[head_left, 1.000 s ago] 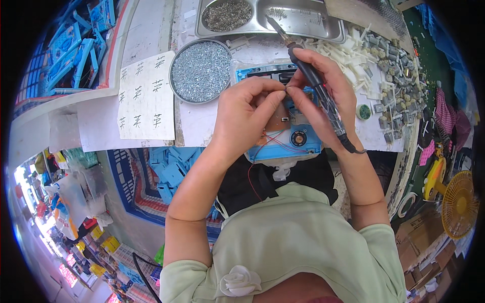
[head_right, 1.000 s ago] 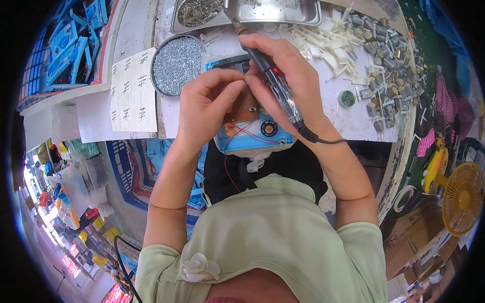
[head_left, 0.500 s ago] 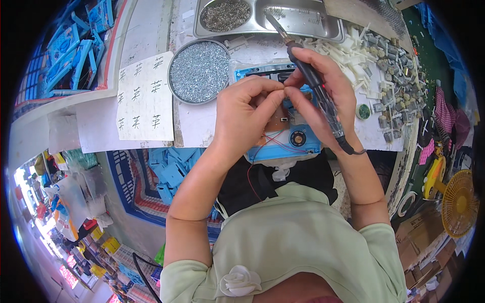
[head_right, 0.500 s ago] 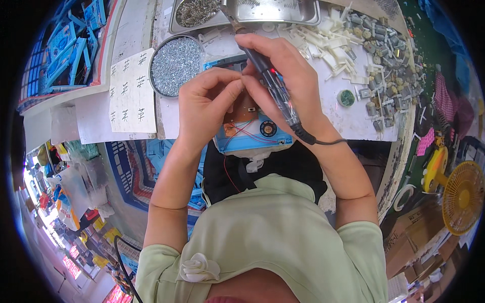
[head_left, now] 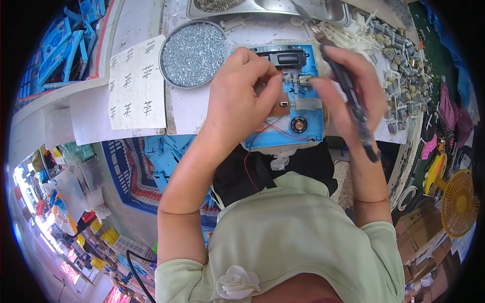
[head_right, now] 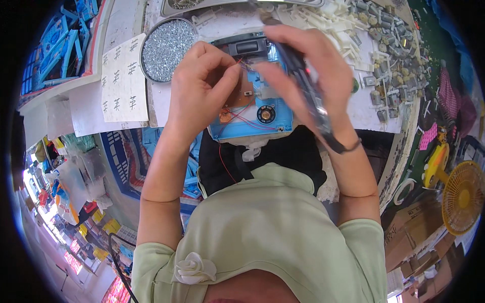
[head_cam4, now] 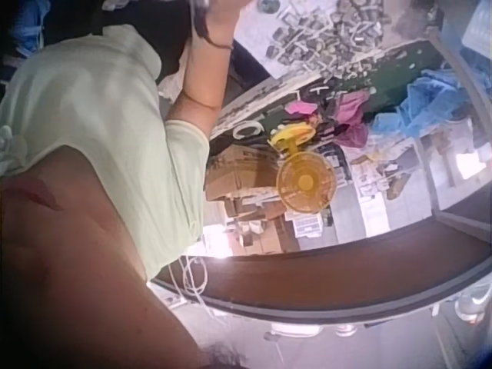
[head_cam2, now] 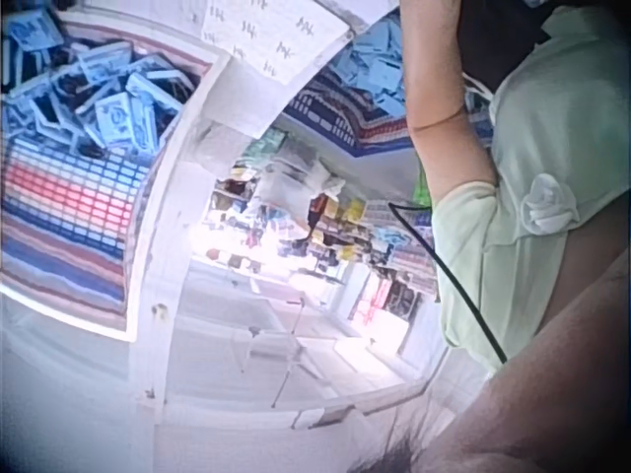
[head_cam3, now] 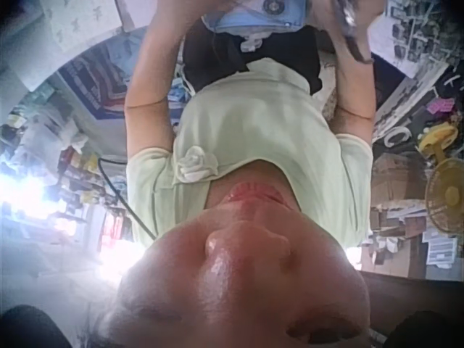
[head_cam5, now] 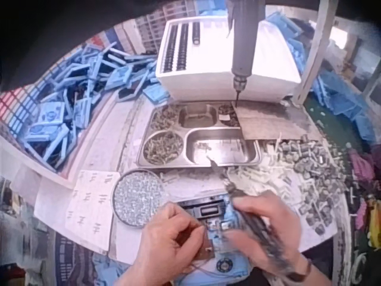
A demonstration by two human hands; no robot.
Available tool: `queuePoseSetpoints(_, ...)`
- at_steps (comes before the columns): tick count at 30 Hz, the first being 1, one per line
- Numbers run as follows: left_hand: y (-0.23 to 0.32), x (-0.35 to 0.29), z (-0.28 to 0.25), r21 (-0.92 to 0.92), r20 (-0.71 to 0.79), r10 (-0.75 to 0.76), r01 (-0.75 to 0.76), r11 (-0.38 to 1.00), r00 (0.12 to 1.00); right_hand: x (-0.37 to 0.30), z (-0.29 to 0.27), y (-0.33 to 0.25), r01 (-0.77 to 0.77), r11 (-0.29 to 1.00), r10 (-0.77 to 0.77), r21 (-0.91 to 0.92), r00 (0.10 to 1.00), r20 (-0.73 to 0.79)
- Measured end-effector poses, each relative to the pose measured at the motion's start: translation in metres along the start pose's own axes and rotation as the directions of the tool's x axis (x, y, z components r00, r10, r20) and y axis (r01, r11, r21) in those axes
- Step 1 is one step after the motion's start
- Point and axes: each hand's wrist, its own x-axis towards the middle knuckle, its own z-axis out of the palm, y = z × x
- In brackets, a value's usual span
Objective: Soldering internal components and assembling the plastic casing of an electronic toy or device.
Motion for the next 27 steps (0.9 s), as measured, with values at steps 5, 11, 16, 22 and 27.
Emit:
queuePoseSetpoints(5, 0.000, 0.004, 0.003, 0.089, 0.009, -0.028, 0.027, 0.996, 1.000, -0.015, -0.032, -0.003, 0.058, 0.998, -0.058, 0.039, 0.998, 0.002)
queuePoseSetpoints(11, -0.002, 0.003, 0.003, 0.049, -0.005, -0.019, 0.019, 0.999, 1.000, -0.024, -0.039, -0.002, 0.084, 0.994, -0.091, 0.073, 0.991, 0.101)
queuePoseSetpoints(16, -0.005, 0.002, 0.002, -0.012, -0.011, -0.015, 0.015, 1.000, 1.000, -0.024, -0.039, -0.003, 0.106, 0.994, -0.111, 0.038, 0.982, 0.155)
queuePoseSetpoints(22, -0.010, 0.002, 0.006, 0.034, -0.055, 0.033, -0.031, 0.999, 0.998, -0.021, -0.034, -0.002, 0.153, 0.988, -0.150, 0.007, 0.960, 0.236)
queuePoseSetpoints(27, -0.009, 0.002, 0.006, 0.053, -0.040, 0.020, -0.018, 0.998, 0.999, -0.020, -0.032, -0.001, 0.180, 0.984, -0.170, -0.017, 0.953, 0.252)
